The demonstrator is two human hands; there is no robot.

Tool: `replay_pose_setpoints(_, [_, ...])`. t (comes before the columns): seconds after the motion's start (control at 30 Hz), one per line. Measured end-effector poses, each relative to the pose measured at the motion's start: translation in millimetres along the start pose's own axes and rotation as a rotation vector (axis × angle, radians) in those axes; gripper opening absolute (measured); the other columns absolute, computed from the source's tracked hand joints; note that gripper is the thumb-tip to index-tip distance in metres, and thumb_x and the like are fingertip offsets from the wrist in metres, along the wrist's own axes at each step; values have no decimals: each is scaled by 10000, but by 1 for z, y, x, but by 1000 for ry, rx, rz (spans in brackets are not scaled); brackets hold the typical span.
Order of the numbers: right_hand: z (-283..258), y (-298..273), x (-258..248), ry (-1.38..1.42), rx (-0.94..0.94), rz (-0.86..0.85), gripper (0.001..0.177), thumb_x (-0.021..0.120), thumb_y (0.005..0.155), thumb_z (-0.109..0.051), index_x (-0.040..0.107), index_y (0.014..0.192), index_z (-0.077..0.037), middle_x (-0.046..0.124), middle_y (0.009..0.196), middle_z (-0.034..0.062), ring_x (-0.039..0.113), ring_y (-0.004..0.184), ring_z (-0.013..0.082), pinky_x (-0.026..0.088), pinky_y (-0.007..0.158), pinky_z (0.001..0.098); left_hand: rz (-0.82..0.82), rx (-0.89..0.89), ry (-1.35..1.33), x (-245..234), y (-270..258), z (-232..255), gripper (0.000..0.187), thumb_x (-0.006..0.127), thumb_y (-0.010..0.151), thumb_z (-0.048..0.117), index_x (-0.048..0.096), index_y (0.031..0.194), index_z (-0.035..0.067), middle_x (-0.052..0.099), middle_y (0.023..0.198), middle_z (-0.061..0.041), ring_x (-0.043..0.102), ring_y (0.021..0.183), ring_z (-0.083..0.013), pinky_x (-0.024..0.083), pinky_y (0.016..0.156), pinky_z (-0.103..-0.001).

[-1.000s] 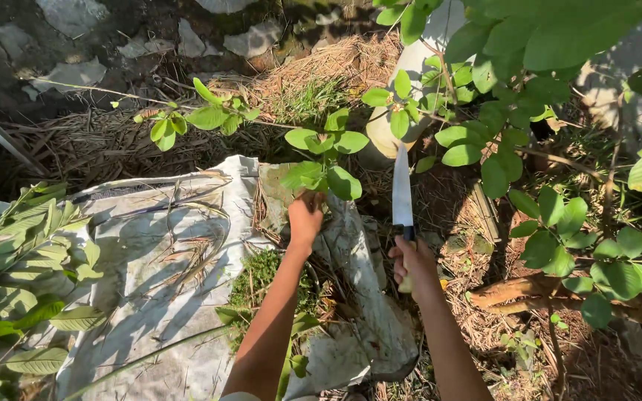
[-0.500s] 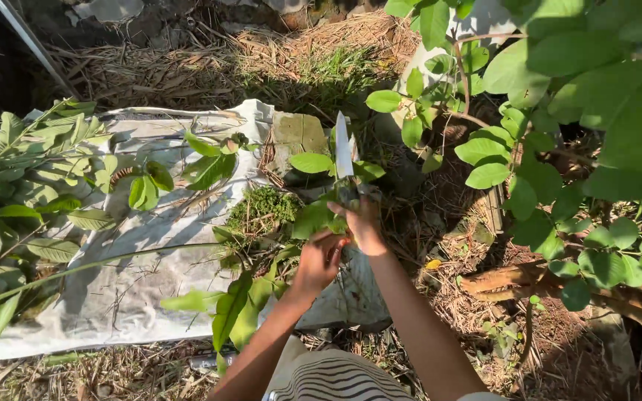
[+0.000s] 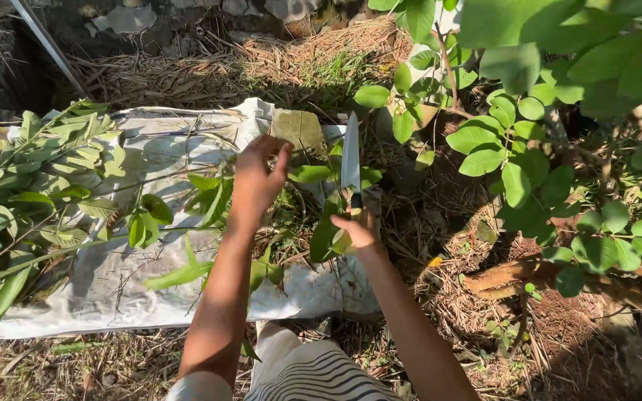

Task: Pruning and cutting branches from a tree in a garden using a knife.

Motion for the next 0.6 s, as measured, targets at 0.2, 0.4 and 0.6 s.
replay_pose_setpoints(0.2, [42,-10,-20,-88,-9,45,645,912,700,-118,588,1256,-70,656,1191,81,676,1067,244,573,871,382,-343,-284,539,152,31,-276,344,589,1032,283,737,877,14,708,919,-250,669,858,-419,542,819,-524])
replay_pose_setpoints(0.4, [21,-47,-38,-143,-42,60,655,892,717,-138,595,1299,-86,692,1162,46,674,1065,229,545,897,370,-351,-304,459,171,-21,-260,293,539,989,275,760,942,89,713,862,-202,668,747,-370,540,692,-496])
replay_pose_setpoints(0.6, [22,-52,-91,-286,-136,84,518,863,811,-332,637,1184,-51,751,1084,71,720,1014,181,576,877,348,-381,-366,382,159,-62,-224,332,481,1028,322,758,996,142,739,841,-145,707,693,-351,553,651,-472])
Point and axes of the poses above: each hand's wrist, its own y-axis towards the middle knuckle, its own x-axis out of the palm, z = x × y, the point moved 6 cm from there along y, towards the middle knuckle
